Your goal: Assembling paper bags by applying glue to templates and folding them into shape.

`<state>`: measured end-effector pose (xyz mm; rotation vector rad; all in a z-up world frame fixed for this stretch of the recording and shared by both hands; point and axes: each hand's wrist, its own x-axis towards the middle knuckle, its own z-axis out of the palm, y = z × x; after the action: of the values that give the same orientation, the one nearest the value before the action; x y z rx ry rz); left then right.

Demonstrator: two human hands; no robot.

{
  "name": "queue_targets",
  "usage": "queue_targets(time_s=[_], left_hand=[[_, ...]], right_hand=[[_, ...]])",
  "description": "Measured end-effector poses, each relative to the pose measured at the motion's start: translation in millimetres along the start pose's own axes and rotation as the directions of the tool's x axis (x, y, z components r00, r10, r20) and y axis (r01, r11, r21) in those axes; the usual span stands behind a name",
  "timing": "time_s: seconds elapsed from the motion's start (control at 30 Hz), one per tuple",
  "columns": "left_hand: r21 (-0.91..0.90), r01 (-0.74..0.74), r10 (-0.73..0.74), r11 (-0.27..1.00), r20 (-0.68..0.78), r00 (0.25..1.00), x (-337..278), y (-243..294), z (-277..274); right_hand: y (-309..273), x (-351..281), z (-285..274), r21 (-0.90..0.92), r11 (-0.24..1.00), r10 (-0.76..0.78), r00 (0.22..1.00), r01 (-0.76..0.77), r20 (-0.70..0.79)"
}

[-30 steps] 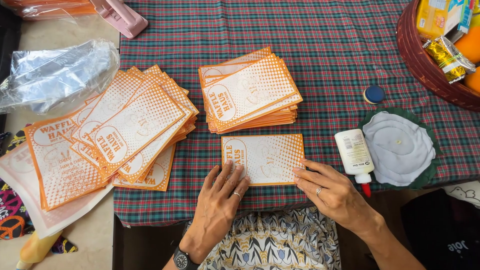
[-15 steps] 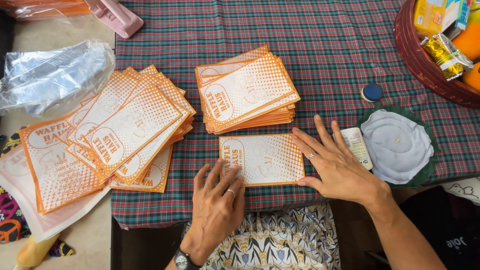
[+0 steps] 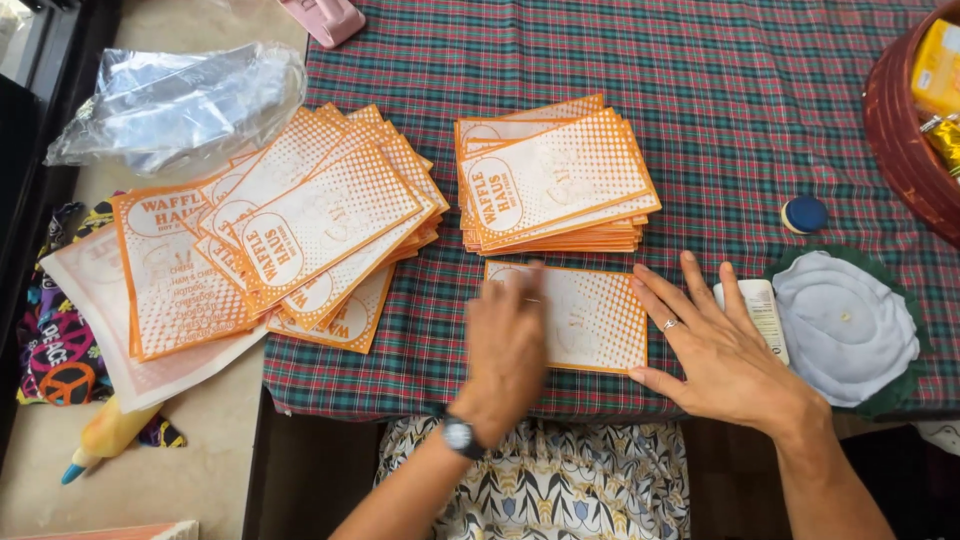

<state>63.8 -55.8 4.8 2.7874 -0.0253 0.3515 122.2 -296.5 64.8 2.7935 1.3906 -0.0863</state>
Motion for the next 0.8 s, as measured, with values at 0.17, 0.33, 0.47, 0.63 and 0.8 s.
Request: queue_targets(time_s=[0.17, 0.33, 0.47, 0.63, 0.8], left_hand=[[0.170, 0.073, -0.064, 0.983, -0.054, 0.996, -11.5, -48.7, -20.8], [0.245, 0.156, -0.109, 0.957, -0.198, 0.974, -12.4, -27.2, -33.8], [-0.150, -0.235, 0.217, 0.960, -0.131, 0.967, -31.0, 4.2, -46.5], [0.248, -0.386, 0.389, 0.889, 0.037, 0.920, -59.8, 0.5, -38.8], [-0.153, -0.470, 0.464, 0.870, -0.073, 0.883, -49.8, -27.6, -107.0]], right_hand=[[3.9, 5.8, -4.2, 0.092, 0.995, 0.029, 1.000, -0.030, 0.005], [6.8, 29.9, -28.5, 0.117, 0.993, 0.040, 0.984, -0.020, -0.175], [-5.0, 78.7, -43.0, 0.083, 0.997, 0.029, 0.896, 0.009, -0.443], [17.6, 123.1, -18.5, 0.033, 0.999, -0.037, 0.990, 0.041, -0.134], [-6.0, 86.2, -20.5, -0.150, 0.986, -0.143, 0.818, 0.070, -0.558]])
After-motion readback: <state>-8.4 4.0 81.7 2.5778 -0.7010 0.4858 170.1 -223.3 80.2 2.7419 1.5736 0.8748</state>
